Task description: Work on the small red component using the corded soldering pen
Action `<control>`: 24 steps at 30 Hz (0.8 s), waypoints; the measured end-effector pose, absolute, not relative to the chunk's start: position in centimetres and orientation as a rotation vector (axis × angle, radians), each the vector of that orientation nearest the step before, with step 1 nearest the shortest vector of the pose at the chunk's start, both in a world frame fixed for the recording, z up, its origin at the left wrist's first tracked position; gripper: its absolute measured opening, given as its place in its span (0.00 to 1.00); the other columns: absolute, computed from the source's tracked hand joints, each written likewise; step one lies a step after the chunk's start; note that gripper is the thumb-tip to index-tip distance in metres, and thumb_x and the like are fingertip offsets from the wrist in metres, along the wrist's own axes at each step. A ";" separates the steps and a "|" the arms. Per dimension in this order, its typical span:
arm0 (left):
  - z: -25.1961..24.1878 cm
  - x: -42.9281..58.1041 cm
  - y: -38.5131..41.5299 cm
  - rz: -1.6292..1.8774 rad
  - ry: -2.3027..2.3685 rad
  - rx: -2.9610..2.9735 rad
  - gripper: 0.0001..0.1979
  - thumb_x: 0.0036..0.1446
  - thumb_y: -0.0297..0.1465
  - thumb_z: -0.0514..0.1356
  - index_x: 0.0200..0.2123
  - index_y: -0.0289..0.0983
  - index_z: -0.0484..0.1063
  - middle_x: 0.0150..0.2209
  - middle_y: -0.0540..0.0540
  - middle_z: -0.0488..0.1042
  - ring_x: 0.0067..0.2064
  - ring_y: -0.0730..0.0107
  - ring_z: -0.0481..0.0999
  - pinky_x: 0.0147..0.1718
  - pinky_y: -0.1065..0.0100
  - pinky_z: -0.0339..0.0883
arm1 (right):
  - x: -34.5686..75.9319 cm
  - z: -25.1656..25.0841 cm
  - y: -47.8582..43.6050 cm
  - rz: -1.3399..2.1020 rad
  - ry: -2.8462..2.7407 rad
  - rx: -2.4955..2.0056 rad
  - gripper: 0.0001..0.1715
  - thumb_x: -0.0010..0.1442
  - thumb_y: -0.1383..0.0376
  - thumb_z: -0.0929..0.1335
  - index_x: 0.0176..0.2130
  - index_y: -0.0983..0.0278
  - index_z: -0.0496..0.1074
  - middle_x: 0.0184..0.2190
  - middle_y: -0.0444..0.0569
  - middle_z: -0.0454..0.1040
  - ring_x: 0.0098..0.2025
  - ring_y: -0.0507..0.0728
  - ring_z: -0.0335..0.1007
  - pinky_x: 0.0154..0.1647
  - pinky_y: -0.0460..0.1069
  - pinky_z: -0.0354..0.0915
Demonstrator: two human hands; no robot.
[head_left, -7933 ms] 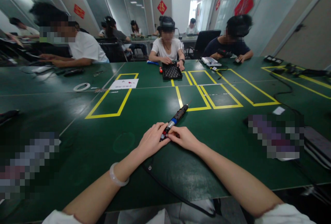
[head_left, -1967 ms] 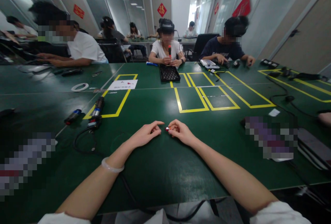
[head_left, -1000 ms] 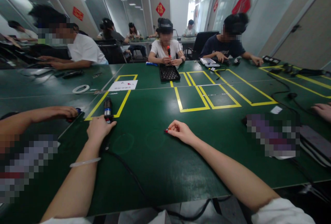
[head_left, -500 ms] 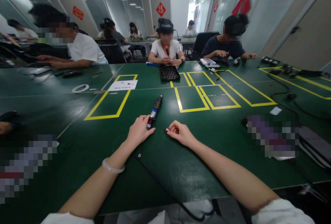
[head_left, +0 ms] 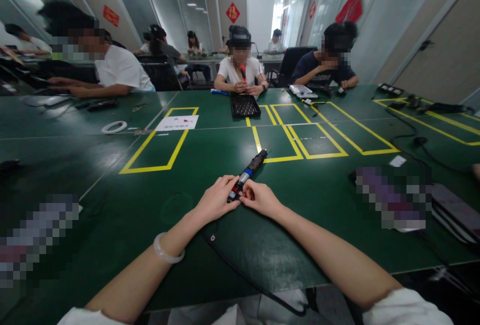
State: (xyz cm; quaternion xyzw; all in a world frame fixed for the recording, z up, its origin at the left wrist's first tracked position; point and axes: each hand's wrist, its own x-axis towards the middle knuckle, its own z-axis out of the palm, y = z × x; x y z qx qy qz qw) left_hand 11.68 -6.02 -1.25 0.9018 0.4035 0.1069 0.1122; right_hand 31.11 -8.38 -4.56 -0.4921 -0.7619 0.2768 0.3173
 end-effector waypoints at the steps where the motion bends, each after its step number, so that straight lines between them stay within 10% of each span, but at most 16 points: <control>1: -1.3 11.6 -6.0 0.308 1.180 2.649 0.33 0.55 0.39 0.58 0.63 0.40 0.54 0.58 0.41 0.62 0.56 0.57 0.64 0.49 0.61 0.66 | 31.1 -4.6 -8.4 0.735 -2.007 -1.295 0.11 0.54 0.67 0.71 0.32 0.62 0.62 0.21 0.37 0.65 0.22 0.49 0.60 0.25 0.42 0.52; 24: -1.1 12.5 -6.6 0.303 1.355 2.768 0.28 0.61 0.41 0.53 0.62 0.38 0.56 0.55 0.39 0.64 0.50 0.57 0.67 0.47 0.59 0.65 | 31.8 -3.8 -8.9 0.733 -2.005 -1.133 0.06 0.64 0.65 0.65 0.39 0.64 0.70 0.28 0.43 0.70 0.27 0.50 0.64 0.31 0.44 0.59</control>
